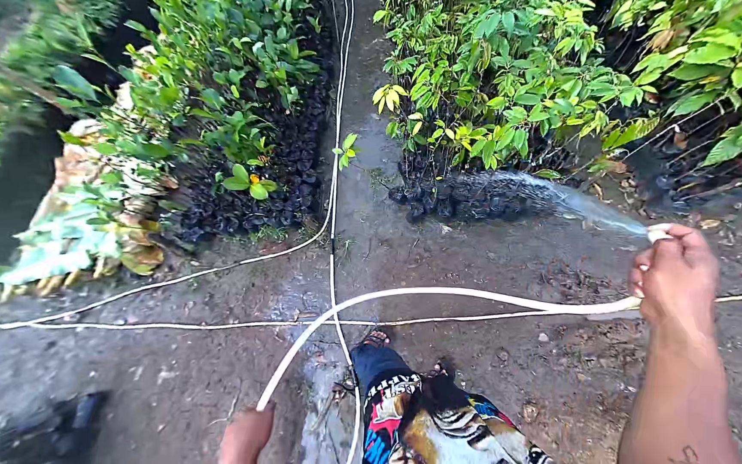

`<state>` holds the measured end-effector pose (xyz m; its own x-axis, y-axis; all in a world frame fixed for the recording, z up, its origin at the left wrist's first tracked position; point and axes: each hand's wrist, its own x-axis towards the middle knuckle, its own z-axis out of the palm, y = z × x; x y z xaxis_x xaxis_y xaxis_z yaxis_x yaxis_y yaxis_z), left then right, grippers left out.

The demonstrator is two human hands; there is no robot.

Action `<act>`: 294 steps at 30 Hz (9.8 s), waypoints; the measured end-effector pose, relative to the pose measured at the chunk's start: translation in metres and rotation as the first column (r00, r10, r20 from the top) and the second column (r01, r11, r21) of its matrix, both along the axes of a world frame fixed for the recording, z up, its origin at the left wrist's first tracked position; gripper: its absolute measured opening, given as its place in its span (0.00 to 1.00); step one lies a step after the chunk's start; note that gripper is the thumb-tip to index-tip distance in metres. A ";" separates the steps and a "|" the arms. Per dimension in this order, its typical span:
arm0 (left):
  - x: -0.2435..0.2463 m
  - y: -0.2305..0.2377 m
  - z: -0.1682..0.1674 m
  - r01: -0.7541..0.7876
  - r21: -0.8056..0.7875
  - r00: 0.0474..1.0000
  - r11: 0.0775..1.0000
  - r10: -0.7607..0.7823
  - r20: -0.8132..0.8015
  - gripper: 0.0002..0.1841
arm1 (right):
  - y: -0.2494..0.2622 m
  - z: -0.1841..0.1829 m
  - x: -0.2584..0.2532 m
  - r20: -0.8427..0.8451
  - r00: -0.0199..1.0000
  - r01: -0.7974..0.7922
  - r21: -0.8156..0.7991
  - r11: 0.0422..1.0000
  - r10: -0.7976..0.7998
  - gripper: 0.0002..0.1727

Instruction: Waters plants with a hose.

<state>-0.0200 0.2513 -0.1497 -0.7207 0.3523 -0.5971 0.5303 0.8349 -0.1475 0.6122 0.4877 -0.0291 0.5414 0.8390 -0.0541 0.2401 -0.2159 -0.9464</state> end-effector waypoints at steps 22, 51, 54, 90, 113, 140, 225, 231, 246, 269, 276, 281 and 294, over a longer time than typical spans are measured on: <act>0.188 0.086 -0.119 0.272 -0.058 0.895 0.961 -0.231 0.381 0.31 | -0.046 0.066 0.139 0.438 0.889 -0.033 -0.225 0.974 0.132 0.21; 0.356 0.258 -0.106 0.129 0.072 0.814 0.989 -0.147 0.562 0.27 | 0.102 0.134 0.251 0.459 0.811 -0.125 -0.470 0.874 0.363 0.18; 0.377 0.240 -0.103 0.115 0.044 0.809 0.992 -0.119 0.576 0.26 | 0.111 0.129 0.256 0.450 0.802 -0.140 -0.497 0.856 0.393 0.17; 0.360 0.188 -0.128 0.075 -0.011 0.785 0.997 -0.053 0.617 0.28 | 0.143 0.103 0.207 0.446 0.669 -0.261 -0.608 0.750 0.595 0.15; 0.363 0.183 -0.129 0.075 -0.013 0.780 0.997 -0.050 0.623 0.27 | 0.145 0.113 0.204 0.515 0.646 -0.201 -0.596 0.777 0.563 0.15; 0.361 0.183 -0.135 0.030 0.016 0.775 0.999 -0.034 0.631 0.26 | 0.153 0.110 0.191 0.485 0.644 -0.253 -0.595 0.763 0.592 0.14; 0.354 0.158 -0.132 -0.100 -0.018 0.772 0.995 0.089 0.629 0.27 | 0.189 0.084 0.109 0.407 0.511 -0.441 -0.632 0.637 0.757 0.13; 0.352 0.158 -0.133 -0.109 -0.012 0.769 0.994 0.092 0.633 0.26 | 0.188 0.087 0.099 0.390 0.506 -0.487 -0.607 0.628 0.769 0.13; 0.349 0.147 -0.135 -0.128 -0.031 0.774 0.991 0.120 0.622 0.26 | 0.192 0.085 0.085 0.336 0.499 -0.552 -0.587 0.592 0.799 0.13; 0.343 0.141 -0.132 -0.253 -0.005 0.754 0.967 0.201 0.625 0.26 | 0.205 0.068 0.055 0.382 0.463 -0.624 -0.501 0.600 0.800 0.16; 0.345 0.133 -0.139 -0.253 -0.024 0.760 0.967 0.214 0.614 0.27 | 0.204 0.062 0.050 0.411 0.481 -0.645 -0.432 0.630 0.775 0.18; 0.348 0.135 -0.139 -0.247 -0.029 0.758 0.968 0.212 0.617 0.28 | 0.199 0.054 0.044 0.398 0.475 -0.651 -0.441 0.618 0.785 0.19; 0.346 0.133 -0.136 -0.309 -0.009 0.750 0.951 0.249 0.613 0.28 | 0.199 0.046 0.033 0.358 0.413 -0.691 -0.475 0.544 0.837 0.20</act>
<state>0.3261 0.3841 -0.2853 -0.3001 0.2647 -0.9164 0.2260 0.9531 0.2013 0.6454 0.6871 0.0164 -0.3243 0.9128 -0.2482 0.8094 0.1320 -0.5722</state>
